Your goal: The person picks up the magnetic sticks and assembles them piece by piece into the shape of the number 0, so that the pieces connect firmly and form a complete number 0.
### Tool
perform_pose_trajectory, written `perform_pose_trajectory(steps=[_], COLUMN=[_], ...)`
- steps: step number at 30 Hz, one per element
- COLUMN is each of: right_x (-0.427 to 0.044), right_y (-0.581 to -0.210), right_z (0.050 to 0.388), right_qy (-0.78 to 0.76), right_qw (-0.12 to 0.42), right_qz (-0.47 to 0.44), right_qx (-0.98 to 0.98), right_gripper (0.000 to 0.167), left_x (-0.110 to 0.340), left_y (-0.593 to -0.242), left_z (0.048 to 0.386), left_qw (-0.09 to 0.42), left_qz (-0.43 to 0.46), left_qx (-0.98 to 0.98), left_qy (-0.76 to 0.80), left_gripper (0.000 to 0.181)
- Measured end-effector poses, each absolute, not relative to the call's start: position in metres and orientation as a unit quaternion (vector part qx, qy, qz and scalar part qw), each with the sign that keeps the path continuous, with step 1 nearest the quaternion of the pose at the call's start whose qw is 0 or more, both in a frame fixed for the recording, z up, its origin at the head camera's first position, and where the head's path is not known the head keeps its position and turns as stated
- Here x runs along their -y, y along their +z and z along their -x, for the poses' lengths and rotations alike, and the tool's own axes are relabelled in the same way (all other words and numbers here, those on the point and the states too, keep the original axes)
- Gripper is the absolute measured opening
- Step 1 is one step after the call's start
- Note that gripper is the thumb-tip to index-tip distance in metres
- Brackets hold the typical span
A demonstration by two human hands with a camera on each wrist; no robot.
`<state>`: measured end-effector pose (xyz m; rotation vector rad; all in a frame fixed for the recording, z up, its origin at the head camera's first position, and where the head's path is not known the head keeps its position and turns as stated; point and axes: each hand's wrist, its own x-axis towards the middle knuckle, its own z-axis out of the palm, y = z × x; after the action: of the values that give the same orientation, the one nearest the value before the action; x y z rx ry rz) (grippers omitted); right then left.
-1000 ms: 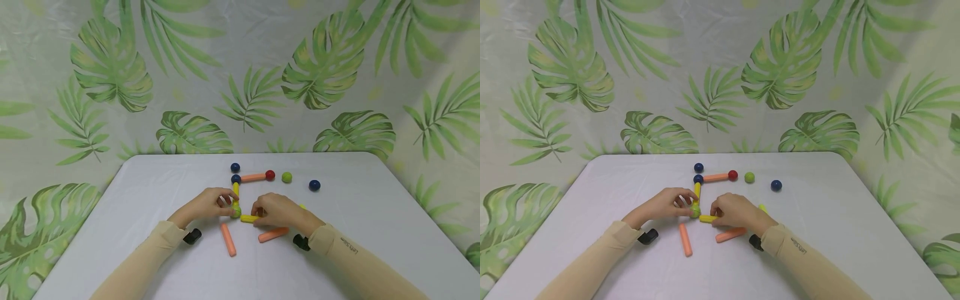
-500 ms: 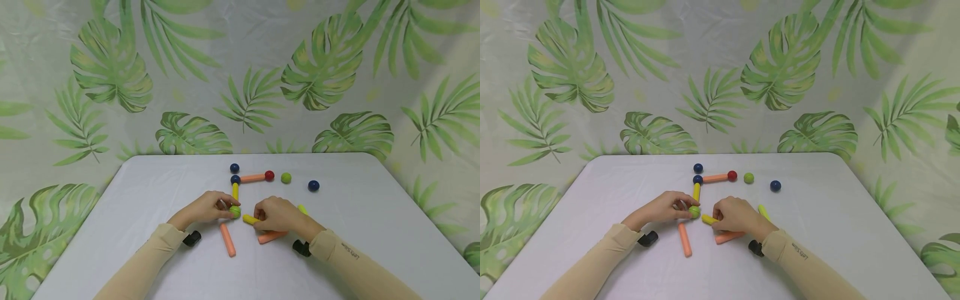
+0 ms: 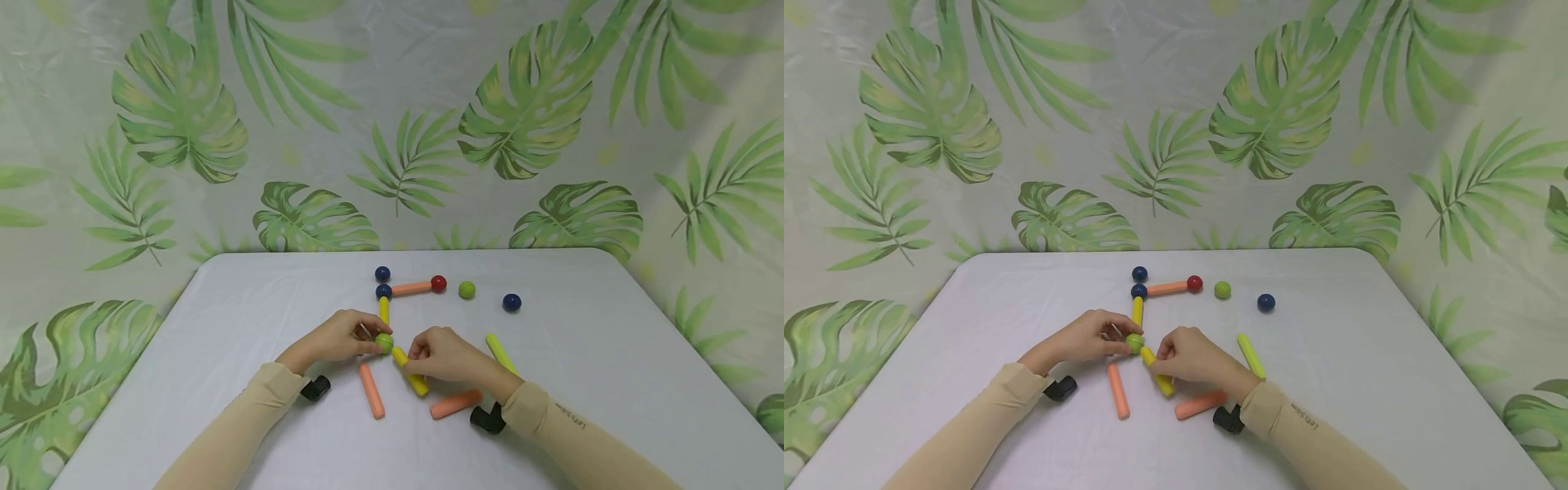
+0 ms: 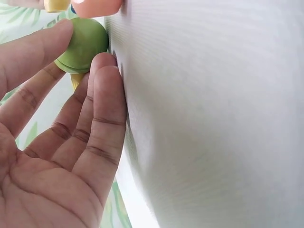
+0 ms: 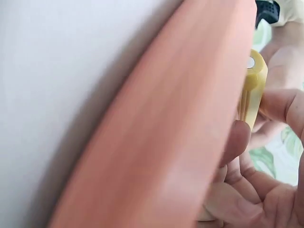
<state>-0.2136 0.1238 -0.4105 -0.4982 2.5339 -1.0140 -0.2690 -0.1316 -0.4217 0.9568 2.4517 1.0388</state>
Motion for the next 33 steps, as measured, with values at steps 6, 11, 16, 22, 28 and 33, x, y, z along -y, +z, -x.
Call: perform_pose_trajectory(steps=[6, 11, 16, 22, 28, 33], right_x=[-0.12, -0.117, -0.114, -0.11, -0.103, -0.101], right_y=[-0.414, -0.417, -0.418, -0.416, -0.415, -0.412], right_z=[0.211, 0.21, 0.209, 0.209, 0.209, 0.208], right_qy=[-0.377, -0.398, -0.414, -0.43, -0.433, -0.434], right_qw=[0.192, 0.21, 0.223, 0.239, 0.253, 0.253], right_qz=[0.134, 0.118, 0.112, 0.096, 0.083, 0.085], right_qx=[-0.896, -0.885, -0.875, -0.865, -0.861, -0.86], right_gripper=[0.018, 0.022, 0.024, 0.026, 0.026, 0.026], left_x=[0.131, 0.131, 0.131, 0.13, 0.131, 0.13], left_y=[-0.423, -0.423, -0.423, -0.422, -0.422, -0.422], left_z=[0.269, 0.27, 0.27, 0.268, 0.27, 0.271], left_qw=[0.157, 0.16, 0.162, 0.165, 0.162, 0.16], left_qz=[-0.326, -0.322, -0.32, -0.317, -0.323, -0.326], left_qx=[-0.855, -0.853, -0.851, -0.851, -0.849, -0.85], left_qy=[0.373, 0.378, 0.383, 0.386, 0.386, 0.382], left_gripper=[0.032, 0.032, 0.032, 0.032, 0.031, 0.031])
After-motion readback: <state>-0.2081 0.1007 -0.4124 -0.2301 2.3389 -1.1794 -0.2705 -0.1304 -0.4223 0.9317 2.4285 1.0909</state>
